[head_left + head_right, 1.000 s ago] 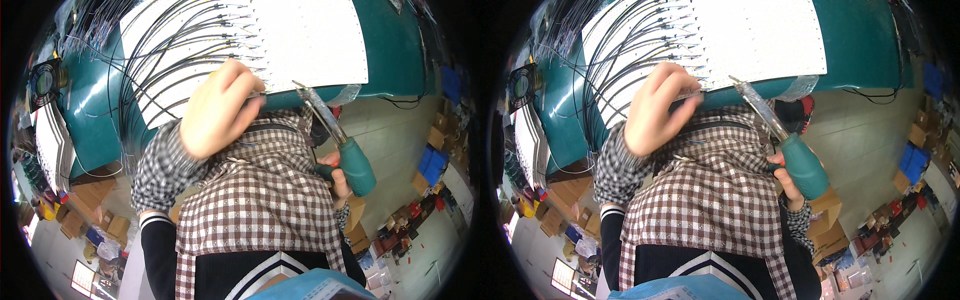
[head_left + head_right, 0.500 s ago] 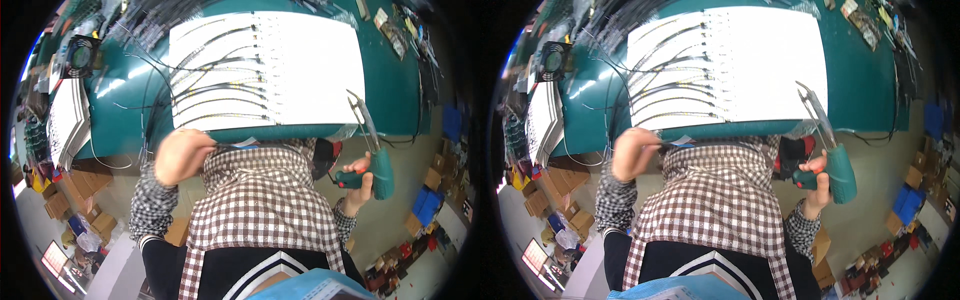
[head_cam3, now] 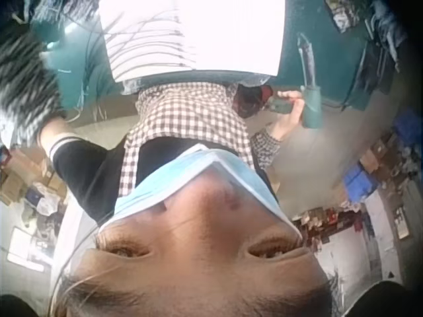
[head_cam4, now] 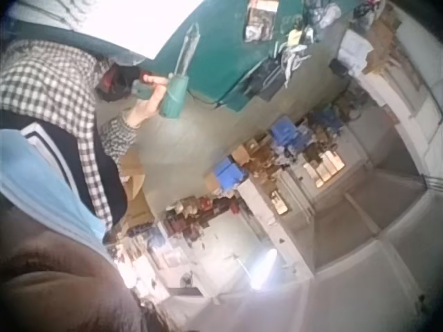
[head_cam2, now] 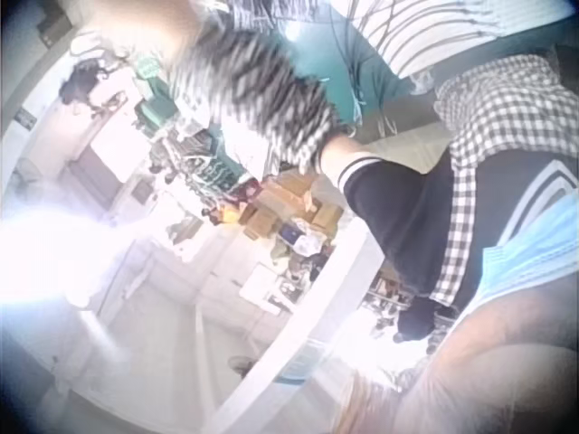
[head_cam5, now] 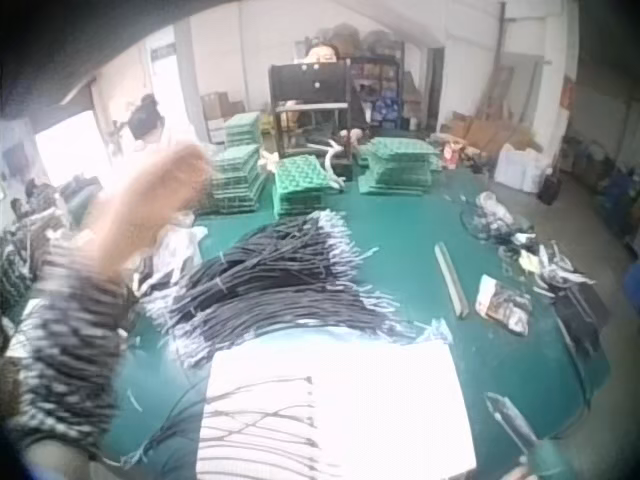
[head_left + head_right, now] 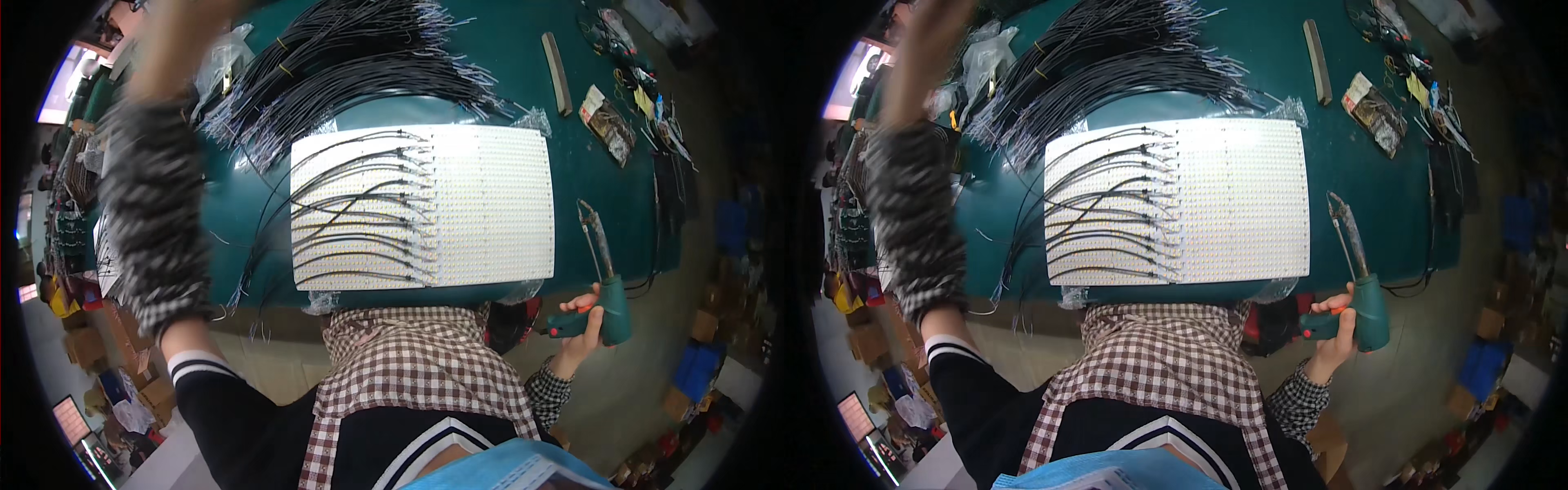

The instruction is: The person uses a soldering iron to attach black wires to a large white LED panel. They hold the wires in place with one hand while applying the soldering iron with the other, working methodically across the panel's surface.

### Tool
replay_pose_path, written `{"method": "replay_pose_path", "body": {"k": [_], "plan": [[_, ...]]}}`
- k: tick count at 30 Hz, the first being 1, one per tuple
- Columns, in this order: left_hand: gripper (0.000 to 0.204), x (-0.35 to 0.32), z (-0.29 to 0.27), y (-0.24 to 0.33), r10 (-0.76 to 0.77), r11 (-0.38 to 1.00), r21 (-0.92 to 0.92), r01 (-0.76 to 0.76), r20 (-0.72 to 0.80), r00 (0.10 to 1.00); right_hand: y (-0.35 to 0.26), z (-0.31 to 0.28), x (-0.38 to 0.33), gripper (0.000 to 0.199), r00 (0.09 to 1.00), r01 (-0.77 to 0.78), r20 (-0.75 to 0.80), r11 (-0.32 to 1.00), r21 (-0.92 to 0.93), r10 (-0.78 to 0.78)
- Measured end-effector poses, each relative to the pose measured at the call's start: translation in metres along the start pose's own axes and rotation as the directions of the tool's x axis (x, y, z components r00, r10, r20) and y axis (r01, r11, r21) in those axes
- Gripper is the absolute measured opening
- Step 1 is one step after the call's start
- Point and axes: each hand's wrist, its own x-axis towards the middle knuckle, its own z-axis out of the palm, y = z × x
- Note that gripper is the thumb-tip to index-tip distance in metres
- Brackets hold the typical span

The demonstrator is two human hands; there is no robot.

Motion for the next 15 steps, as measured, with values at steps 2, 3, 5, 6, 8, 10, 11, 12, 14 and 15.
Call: {"method": "replay_pose_path", "body": {"k": [2, 3, 5, 6, 8, 10, 11, 12, 14, 15], "plan": [[0.010, -0.015, 0.050, 0.060, -0.120, 0.974, -0.166, 0.153, 0.194, 0.974, 0.029, -0.005, -0.015, 0.049, 0.998, 0.070, 0.003, 0.998, 0.006, -0.070], [0.017, -0.050, 0.093, 0.046, -0.128, 0.949, -0.265, 0.171, 0.169, 0.977, 0.043, -0.002, -0.012, 0.049, 0.996, 0.072, 0.058, 0.996, 0.048, -0.074], [0.014, -0.076, 0.152, 0.075, -0.197, 0.915, -0.314, 0.255, 0.206, 0.959, 0.053, -0.003, -0.011, 0.049, 0.985, 0.149, 0.087, 0.989, 0.018, -0.150], [0.014, -0.082, 0.173, 0.079, -0.193, 0.902, -0.343, 0.262, 0.224, 0.955, 0.050, 0.001, -0.013, 0.048, 0.982, 0.165, 0.096, 0.986, 0.001, -0.164], [0.018, -0.086, 0.185, 0.094, -0.203, 0.894, -0.319, 0.315, 0.337, 0.919, 0.044, -0.001, -0.015, 0.048, 0.979, 0.178, 0.100, 0.984, 0.014, -0.179], [0.024, -0.102, 0.173, 0.088, -0.112, 0.931, -0.320, 0.173, 0.201, 0.973, 0.040, 0.000, -0.014, 0.048, 0.976, 0.188, 0.111, 0.982, 0.014, -0.188], [0.028, -0.106, 0.158, 0.099, -0.132, 0.909, -0.368, 0.194, 0.187, 0.973, 0.040, -0.008, -0.017, 0.049, 0.974, 0.211, 0.089, 0.977, -0.020, -0.208], [0.032, -0.109, 0.128, 0.109, -0.147, 0.884, -0.416, 0.214, 0.187, 0.971, 0.039, -0.015, -0.023, 0.049, 0.974, 0.221, 0.061, 0.974, -0.053, -0.218], [0.036, -0.142, 0.076, 0.119, -0.176, 0.803, -0.494, 0.333, 0.337, 0.925, 0.023, -0.026, -0.031, 0.053, 0.983, 0.182, -0.003, 0.978, -0.105, -0.183], [0.040, -0.180, 0.047, 0.125, -0.292, 0.736, -0.456, 0.500, 0.453, 0.842, 0.019, -0.024, -0.022, 0.055, 0.989, 0.148, 0.008, 0.984, -0.103, -0.148]]}}
